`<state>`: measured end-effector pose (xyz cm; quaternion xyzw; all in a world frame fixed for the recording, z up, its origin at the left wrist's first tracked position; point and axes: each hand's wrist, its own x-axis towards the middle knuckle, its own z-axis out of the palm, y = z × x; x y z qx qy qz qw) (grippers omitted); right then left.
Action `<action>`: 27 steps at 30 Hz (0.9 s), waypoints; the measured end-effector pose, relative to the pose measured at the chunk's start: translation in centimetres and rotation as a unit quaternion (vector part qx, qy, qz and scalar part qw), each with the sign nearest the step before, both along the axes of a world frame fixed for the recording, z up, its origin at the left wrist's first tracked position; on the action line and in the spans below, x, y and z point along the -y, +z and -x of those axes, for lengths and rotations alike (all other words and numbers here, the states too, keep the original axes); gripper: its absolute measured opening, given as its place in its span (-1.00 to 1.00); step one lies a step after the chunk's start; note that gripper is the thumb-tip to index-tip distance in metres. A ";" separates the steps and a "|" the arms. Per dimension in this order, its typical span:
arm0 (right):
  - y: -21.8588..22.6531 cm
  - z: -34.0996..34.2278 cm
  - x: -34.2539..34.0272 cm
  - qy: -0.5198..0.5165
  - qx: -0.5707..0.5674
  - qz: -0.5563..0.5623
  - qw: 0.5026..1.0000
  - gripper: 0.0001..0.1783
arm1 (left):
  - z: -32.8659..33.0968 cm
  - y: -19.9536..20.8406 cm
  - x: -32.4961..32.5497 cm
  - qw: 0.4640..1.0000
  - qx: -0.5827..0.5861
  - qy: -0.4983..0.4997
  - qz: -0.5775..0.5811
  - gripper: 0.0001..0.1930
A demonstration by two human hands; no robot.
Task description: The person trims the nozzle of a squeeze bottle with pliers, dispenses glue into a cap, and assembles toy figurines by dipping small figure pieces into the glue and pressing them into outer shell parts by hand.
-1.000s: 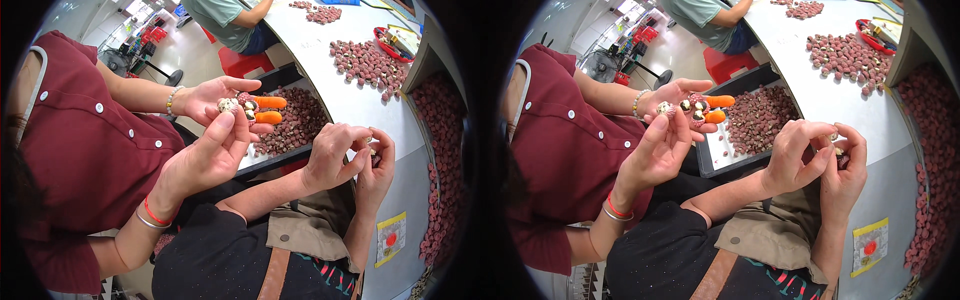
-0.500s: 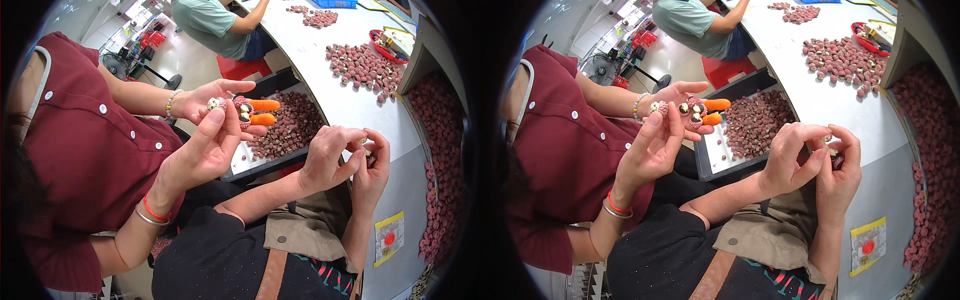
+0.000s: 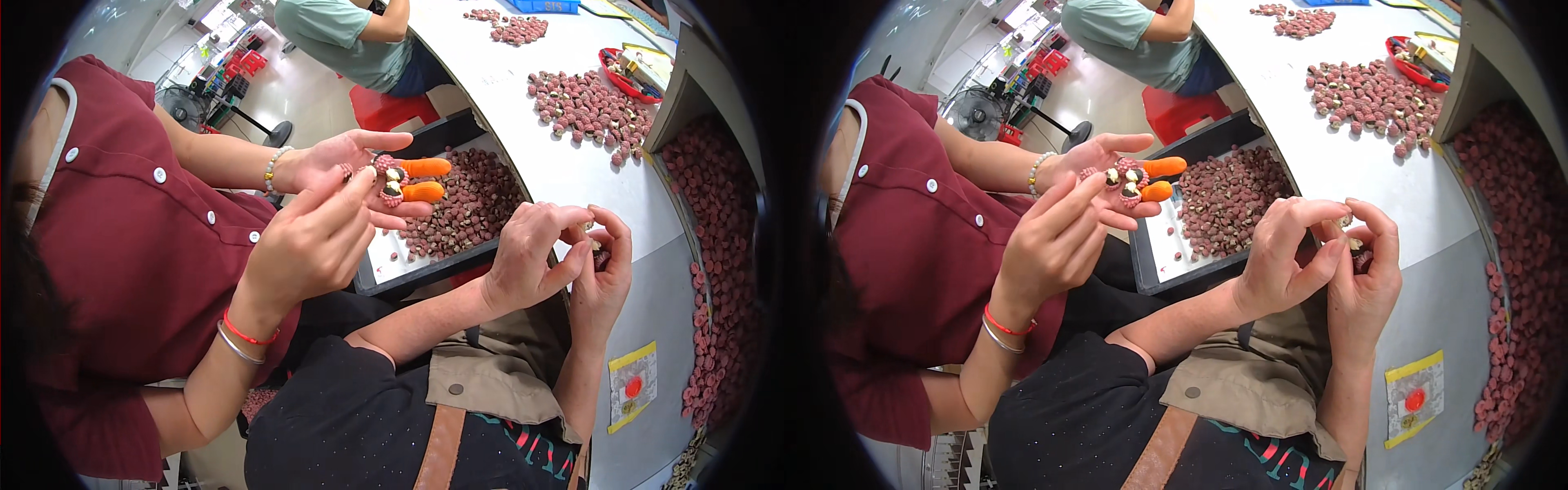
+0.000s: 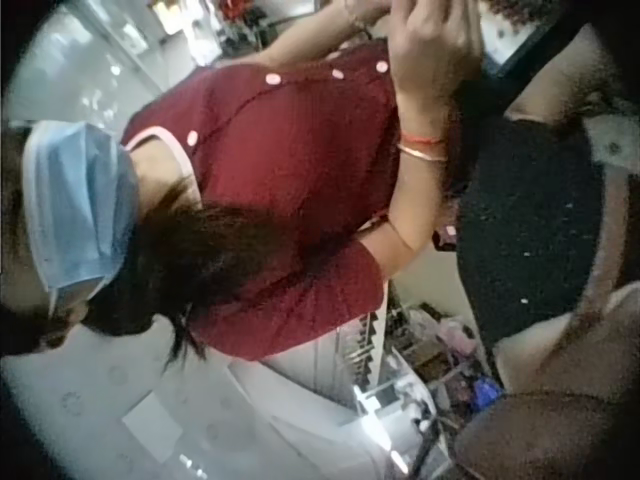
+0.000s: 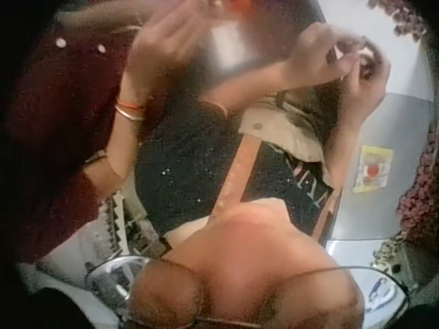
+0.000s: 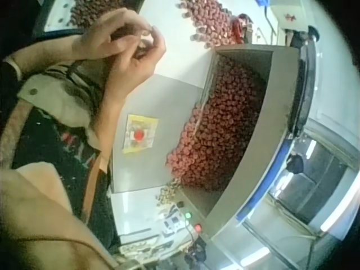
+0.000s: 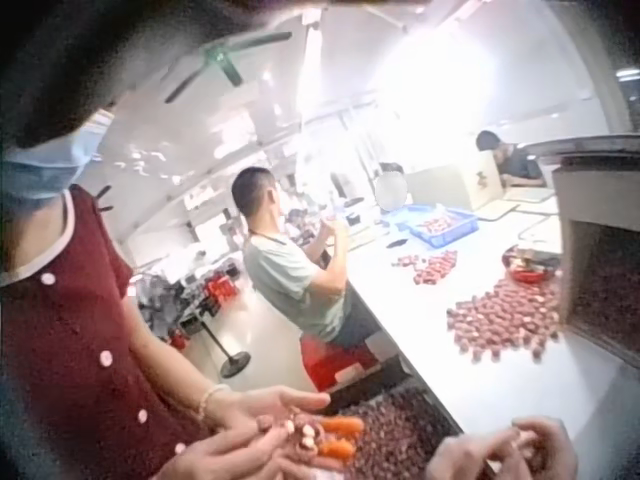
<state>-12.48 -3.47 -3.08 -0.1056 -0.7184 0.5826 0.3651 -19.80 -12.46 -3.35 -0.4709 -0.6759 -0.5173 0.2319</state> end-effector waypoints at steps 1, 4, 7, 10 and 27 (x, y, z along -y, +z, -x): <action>0.0 0.0 0.0 0.001 -0.002 0.004 1.000 -0.69 | 0.1 0.0 -0.1 1.000 -0.007 0.003 -0.001 -0.73; -0.3 0.0 -0.2 0.008 -0.003 0.006 1.000 -0.68 | 0.0 -0.3 -0.4 1.000 0.001 0.009 -0.007 -0.68; -0.2 0.1 -0.1 0.012 -0.014 0.044 0.999 -0.67 | 0.1 -0.3 -0.2 1.000 -0.001 0.005 -0.007 -0.68; -0.3 0.1 -0.1 0.011 -0.005 0.041 0.999 -0.67 | 0.1 -0.2 0.0 1.000 -0.003 0.000 0.001 -0.72; 0.1 0.4 0.7 0.000 0.021 -0.044 0.999 -0.69 | 0.0 1.1 0.7 0.924 0.362 -0.121 0.001 -0.68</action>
